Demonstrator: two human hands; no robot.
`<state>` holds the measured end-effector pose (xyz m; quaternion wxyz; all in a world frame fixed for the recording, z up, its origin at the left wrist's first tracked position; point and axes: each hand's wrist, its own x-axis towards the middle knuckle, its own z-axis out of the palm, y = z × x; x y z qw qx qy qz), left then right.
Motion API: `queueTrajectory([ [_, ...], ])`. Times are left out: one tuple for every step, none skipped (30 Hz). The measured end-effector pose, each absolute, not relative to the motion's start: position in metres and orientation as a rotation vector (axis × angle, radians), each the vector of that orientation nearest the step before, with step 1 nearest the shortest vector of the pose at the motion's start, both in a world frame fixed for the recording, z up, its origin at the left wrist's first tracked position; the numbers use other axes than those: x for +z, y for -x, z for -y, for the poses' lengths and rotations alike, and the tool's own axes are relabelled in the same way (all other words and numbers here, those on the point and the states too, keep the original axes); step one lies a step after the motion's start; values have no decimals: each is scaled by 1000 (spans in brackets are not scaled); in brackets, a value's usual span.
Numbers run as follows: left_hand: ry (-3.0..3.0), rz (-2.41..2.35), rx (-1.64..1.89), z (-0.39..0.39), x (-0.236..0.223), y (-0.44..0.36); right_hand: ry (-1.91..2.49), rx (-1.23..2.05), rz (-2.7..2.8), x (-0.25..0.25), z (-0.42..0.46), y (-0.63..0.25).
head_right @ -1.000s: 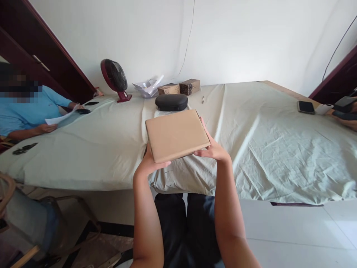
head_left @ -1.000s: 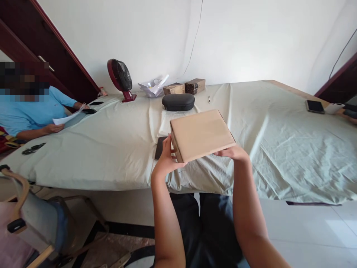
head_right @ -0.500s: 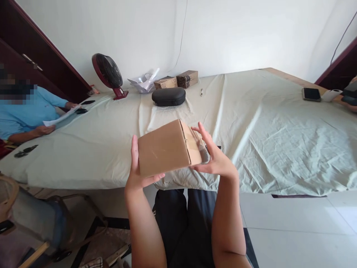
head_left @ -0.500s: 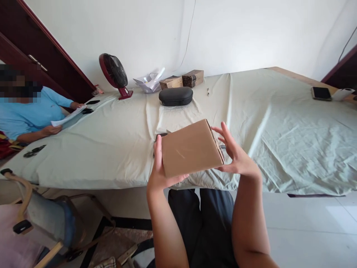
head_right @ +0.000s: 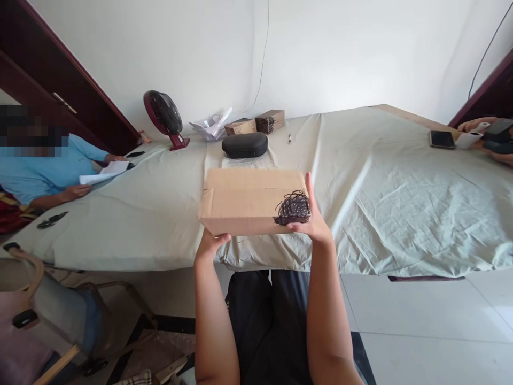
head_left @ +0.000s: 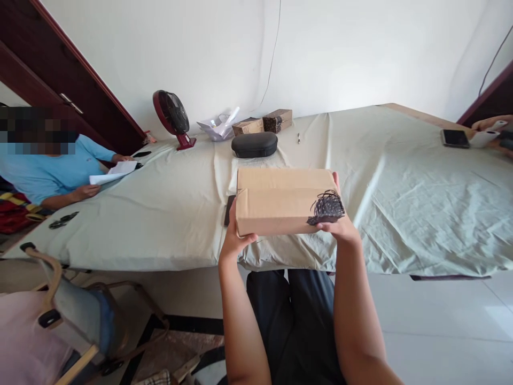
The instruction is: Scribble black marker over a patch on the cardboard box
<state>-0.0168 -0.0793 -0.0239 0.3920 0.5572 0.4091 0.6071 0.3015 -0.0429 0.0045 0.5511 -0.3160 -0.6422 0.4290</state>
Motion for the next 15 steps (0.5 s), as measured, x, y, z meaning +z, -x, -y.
queueTrajectory([
  [-1434, -1085, 1489, 82, -22, 21, 724, 1004, 1517, 7, 44, -303],
  [-1459, -1134, 1436, 84, -20, 25, 714, 1011, 1530, 9, 46, -306],
  [-1488, -1181, 1386, 87, -17, 28, 713, 1032, 1563, 11, 47, -308],
  [-1517, -1214, 1343, 89, -14, 31, 714, 1055, 1602, 13, 48, -311],
  [-1540, -1222, 1313, 90, -12, 32, 711, 1074, 1638, 13, 48, -313],
  [-1552, -1206, 1302, 91, -10, 32, 707, 1083, 1668, 13, 48, -314],
  [-1551, -1180, 1309, 90, -10, 31, 704, 1080, 1683, 12, 47, -315],
  [-1535, -1156, 1334, 89, -10, 29, 703, 1067, 1682, 10, 45, -315],
  [-1506, -1144, 1371, 87, -12, 27, 705, 1053, 1669, 7, 43, -313],
  [-1468, -1150, 1418, 85, -13, 24, 711, 1048, 1647, 4, 40, -311],
  [-1425, -1173, 1469, 83, -15, 20, 717, 1051, 1612, 1, 38, -308],
  [-1380, -1202, 1512, 81, -17, 16, 716, 1061, 1569, -2, 36, -303],
  [-1339, -1224, 1534, 79, -17, 11, 705, 1073, 1524, -5, 34, -297],
  [-1310, -1230, 1532, 77, -17, 6, 690, 1087, 1478, -6, 33, -289],
  [-1291, -1222, 1519, 76, -16, -1, 678, 1105, 1436, -8, 33, -280],
])
